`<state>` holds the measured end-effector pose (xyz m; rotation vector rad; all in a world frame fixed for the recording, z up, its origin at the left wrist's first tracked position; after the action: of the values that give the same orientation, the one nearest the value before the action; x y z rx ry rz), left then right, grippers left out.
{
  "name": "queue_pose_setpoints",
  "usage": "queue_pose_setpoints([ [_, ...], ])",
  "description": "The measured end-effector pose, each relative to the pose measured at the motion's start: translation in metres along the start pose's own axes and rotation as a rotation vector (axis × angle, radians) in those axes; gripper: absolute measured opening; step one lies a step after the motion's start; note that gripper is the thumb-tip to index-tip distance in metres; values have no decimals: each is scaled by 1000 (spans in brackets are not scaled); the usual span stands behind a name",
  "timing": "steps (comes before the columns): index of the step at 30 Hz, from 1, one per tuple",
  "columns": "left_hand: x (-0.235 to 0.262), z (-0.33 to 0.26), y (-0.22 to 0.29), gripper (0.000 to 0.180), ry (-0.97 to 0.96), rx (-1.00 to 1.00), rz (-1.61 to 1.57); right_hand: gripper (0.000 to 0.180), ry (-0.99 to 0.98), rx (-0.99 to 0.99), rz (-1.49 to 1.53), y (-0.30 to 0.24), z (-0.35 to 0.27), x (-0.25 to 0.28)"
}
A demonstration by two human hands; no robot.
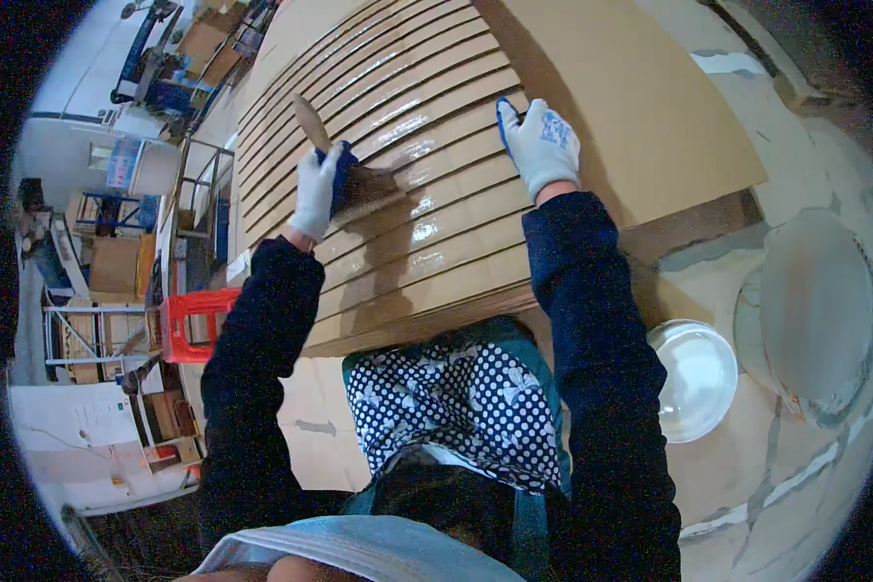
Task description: Applying glue or adhesive to the edges of a stack of wooden slats using a brush and a sponge.
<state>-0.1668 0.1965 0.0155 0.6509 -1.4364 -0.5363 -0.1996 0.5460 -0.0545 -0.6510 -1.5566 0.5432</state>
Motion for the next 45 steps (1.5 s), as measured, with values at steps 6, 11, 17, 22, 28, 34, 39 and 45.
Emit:
queue_pose_setpoints([
  [6, 34, 95, 118, 37, 564, -373, 252, 58, -14, -5, 7, 2, 2, -1],
  [11, -13, 90, 121, 32, 529, -375, 346, 58, 4, -6, 6, 4, 2, -1],
  [17, -45, 0, 90, 37, 65, -293, 149, 57, -11, 8, 28, 2, 1, -3],
  [22, 13, 54, 130, 41, 388, -381, 286, 57, -6, 4, 22, 0, -1, 2],
  [28, -30, 44, 103, 36, 312, -321, 182, 59, -23, -18, 25, 8, 6, -6],
  [34, -70, -91, 99, 34, 100, -317, 143, 61, 316, 134, 15, -21, -30, 36],
  [39, -74, -114, 115, 41, 6, -312, 320, 57, 103, 663, 584, -76, -139, 36],
  [45, -87, -186, 135, 86, -125, -455, 916, 38, -350, 486, 178, -125, -165, -41],
])
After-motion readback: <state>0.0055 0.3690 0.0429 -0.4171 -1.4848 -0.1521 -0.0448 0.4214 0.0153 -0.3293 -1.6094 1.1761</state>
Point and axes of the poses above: each hand's wrist, its own z-axis towards the middle knuckle, its own x-axis out of the back of the hand, y = z × x, the point moved 10 cm from there along z, towards the middle knuckle, and after that the axes turned 13 degrees about -y, right-handed, at the moved point
